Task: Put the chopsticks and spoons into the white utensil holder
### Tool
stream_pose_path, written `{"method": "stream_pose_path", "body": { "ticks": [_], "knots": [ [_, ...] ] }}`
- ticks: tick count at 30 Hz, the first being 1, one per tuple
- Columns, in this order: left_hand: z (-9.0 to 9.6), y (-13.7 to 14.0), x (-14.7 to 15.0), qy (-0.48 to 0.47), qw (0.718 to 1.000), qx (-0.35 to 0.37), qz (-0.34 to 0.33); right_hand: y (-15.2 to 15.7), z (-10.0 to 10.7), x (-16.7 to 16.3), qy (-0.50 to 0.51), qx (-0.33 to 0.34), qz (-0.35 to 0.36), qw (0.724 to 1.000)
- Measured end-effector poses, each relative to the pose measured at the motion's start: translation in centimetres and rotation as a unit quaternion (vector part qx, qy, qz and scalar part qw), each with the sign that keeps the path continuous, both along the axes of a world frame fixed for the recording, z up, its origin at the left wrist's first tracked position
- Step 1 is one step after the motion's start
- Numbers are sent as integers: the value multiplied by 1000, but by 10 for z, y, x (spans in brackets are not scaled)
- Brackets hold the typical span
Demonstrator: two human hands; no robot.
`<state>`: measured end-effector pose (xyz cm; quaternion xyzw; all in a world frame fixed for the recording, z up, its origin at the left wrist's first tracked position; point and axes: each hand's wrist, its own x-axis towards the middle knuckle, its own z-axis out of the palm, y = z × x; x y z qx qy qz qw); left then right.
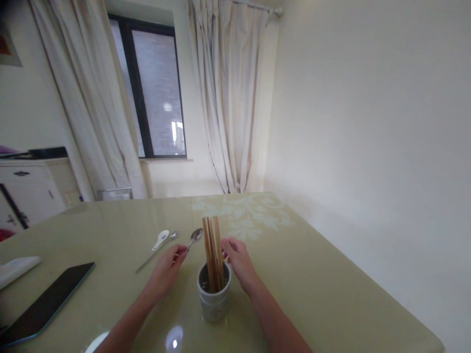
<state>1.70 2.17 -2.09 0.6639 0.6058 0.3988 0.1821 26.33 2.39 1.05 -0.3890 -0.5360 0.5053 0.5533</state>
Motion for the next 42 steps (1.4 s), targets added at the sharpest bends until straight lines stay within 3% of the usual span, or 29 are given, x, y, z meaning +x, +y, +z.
{"method": "stream_pose_path", "body": {
  "ticks": [3, 5, 7, 9, 11, 13, 16, 18, 20, 25, 31, 42],
  "knots": [
    [5, -9, 20, -76, 993, 0, -85, -5, -3, -11, 23, -12, 79, 997],
    [9, -16, 30, -90, 988, -13, -123, -5, -3, -15, 35, -8, 88, 995],
    [12, -19, 36, -95, 985, -19, -141, -2, -2, -14, 29, 6, 48, 998],
    [14, -17, 33, -91, 988, 4, -126, 3, 1, -6, 15, 33, -38, 999],
    [15, -11, 19, -65, 995, 52, -64, 8, 8, 9, 15, 71, -147, 986],
    [16, -3, -2, -11, 994, 101, 44, 10, 18, 29, 44, 123, -247, 960],
    [16, 3, -37, 108, 963, 119, 217, 8, 35, 54, 138, 181, -326, 918],
    [14, 3, -53, 180, 940, 75, 280, 4, 43, 61, 208, 184, -310, 909],
    [11, 0, -62, 228, 923, 1, 311, -1, 46, 57, 236, 170, -265, 919],
    [1, -4, -63, 282, 907, -134, 282, -16, 40, 28, 119, 158, -131, 971],
    [-3, -3, -70, 318, 907, -168, 219, -26, 32, 13, -18, 165, -40, 985],
    [-10, 4, -59, 210, 959, -172, 85, -25, 23, 15, -145, 263, -71, 951]
  ]
}}
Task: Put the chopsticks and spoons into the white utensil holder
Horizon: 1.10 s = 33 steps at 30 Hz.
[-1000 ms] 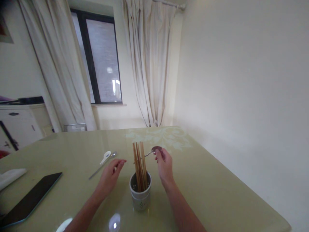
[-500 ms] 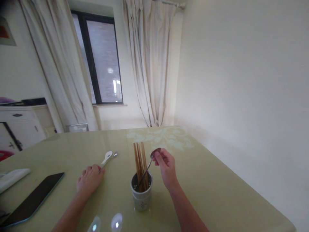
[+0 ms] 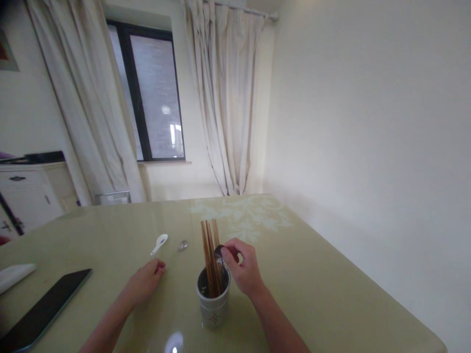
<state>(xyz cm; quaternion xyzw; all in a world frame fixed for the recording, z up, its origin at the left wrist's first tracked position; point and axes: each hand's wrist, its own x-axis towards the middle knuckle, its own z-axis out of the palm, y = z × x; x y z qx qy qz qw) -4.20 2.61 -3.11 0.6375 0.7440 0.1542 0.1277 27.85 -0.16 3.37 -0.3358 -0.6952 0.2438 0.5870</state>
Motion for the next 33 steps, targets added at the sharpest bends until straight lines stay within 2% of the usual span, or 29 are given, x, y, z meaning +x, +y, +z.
{"method": "stream_pose_path", "body": {
  "ticks": [2, 4, 7, 10, 13, 16, 19, 21, 24, 26, 29, 31, 33],
  "knots": [
    [0, 2, 8, -67, 997, 18, -33, 0, 1, 0, -8, 26, -10, 1000],
    [3, 2, 20, -170, 983, 49, -53, 0, 1, 1, -12, 40, -16, 999],
    [14, -2, 41, -308, 940, 134, -63, 2, 1, 2, -16, 35, -20, 999],
    [32, -13, 61, -360, 898, 243, -69, 3, 0, 3, -5, 34, -34, 999],
    [48, -29, 78, -345, 862, 358, -100, 0, 1, 3, 21, 65, -69, 995],
    [57, -45, 90, -280, 832, 444, -179, -7, 2, 2, 33, 118, -83, 989],
    [55, -57, 100, -216, 812, 479, -255, -17, 3, -2, 28, 168, -62, 983],
    [51, -61, 105, -188, 805, 485, -284, -21, 3, -6, 44, 177, -44, 982],
    [44, -59, 104, -164, 814, 472, -296, -22, 4, -11, 115, 138, -32, 983],
    [42, -49, 94, -154, 836, 463, -251, -19, 5, -10, 181, 104, -50, 977],
    [35, -25, 62, -117, 883, 445, -89, -11, 8, -3, 265, 73, -91, 957],
    [27, -9, 36, -25, 920, 390, 24, -7, 10, 1, 288, 61, -106, 950],
    [16, 1, 14, 60, 946, 307, 91, -6, 10, 1, 270, 46, -99, 957]
  ]
}}
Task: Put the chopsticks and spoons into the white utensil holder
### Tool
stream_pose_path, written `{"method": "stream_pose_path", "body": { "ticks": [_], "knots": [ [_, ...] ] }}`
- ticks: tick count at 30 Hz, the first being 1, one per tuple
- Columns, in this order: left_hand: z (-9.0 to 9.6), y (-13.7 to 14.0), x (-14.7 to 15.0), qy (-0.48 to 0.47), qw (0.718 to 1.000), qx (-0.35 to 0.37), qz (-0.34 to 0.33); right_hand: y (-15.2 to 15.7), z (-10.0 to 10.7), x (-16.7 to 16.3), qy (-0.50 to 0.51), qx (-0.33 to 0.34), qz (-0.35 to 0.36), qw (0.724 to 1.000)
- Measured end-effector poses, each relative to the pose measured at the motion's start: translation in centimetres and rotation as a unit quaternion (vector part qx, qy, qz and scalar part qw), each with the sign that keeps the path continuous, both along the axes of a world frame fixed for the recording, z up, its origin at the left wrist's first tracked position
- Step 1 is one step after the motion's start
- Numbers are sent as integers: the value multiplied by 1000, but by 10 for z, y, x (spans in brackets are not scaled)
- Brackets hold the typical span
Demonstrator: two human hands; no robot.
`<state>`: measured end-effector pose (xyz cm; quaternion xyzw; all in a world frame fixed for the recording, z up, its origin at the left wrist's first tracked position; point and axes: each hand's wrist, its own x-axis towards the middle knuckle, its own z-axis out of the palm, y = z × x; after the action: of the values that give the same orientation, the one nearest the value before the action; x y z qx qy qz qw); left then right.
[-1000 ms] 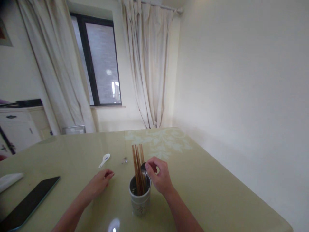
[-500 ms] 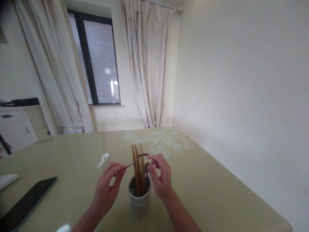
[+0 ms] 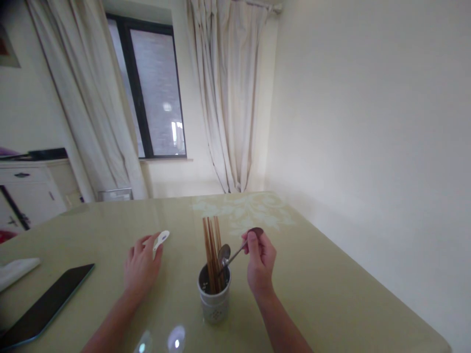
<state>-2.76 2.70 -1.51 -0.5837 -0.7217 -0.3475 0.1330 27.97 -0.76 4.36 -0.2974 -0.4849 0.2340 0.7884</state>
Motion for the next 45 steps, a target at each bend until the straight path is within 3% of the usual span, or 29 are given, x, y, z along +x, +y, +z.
{"method": "stream_pose_path", "body": {
  "ticks": [2, 4, 9, 12, 15, 19, 22, 25, 28, 34, 40, 45],
  "knots": [
    [-11, 5, -14, 22, 997, -70, 36, -2, -1, -3, -62, -19, 33, 997],
    [-20, 8, -22, 30, 993, -114, 31, -6, -2, -8, -138, -25, 63, 988],
    [-22, 12, -26, -18, 992, -128, -9, -8, -1, -12, -241, 18, 33, 970],
    [-12, 10, -23, -80, 996, -38, -30, -5, 1, -9, -241, 42, -13, 969],
    [7, 0, -9, -119, 984, 105, -74, -6, 2, -7, -226, 51, -52, 971],
    [31, -30, 27, -77, 946, 277, -150, -12, 1, -10, -231, 73, -63, 968],
    [34, -54, 55, -31, 900, 346, -264, -17, -1, -14, -248, 94, -49, 963],
    [26, -69, 73, 2, 859, 318, -401, -21, -2, -16, -233, 96, -43, 967],
    [20, -73, 79, 7, 840, 290, -458, -21, -1, -17, -196, 81, -23, 977],
    [28, -75, 87, 53, 829, 260, -492, -20, 2, -16, -158, 68, -37, 984],
    [31, -74, 95, 48, 841, 230, -487, -15, 0, -12, -168, 86, -83, 979],
    [21, -71, 97, -45, 862, 217, -456, -15, -3, -14, -286, 109, -83, 948]
  ]
}}
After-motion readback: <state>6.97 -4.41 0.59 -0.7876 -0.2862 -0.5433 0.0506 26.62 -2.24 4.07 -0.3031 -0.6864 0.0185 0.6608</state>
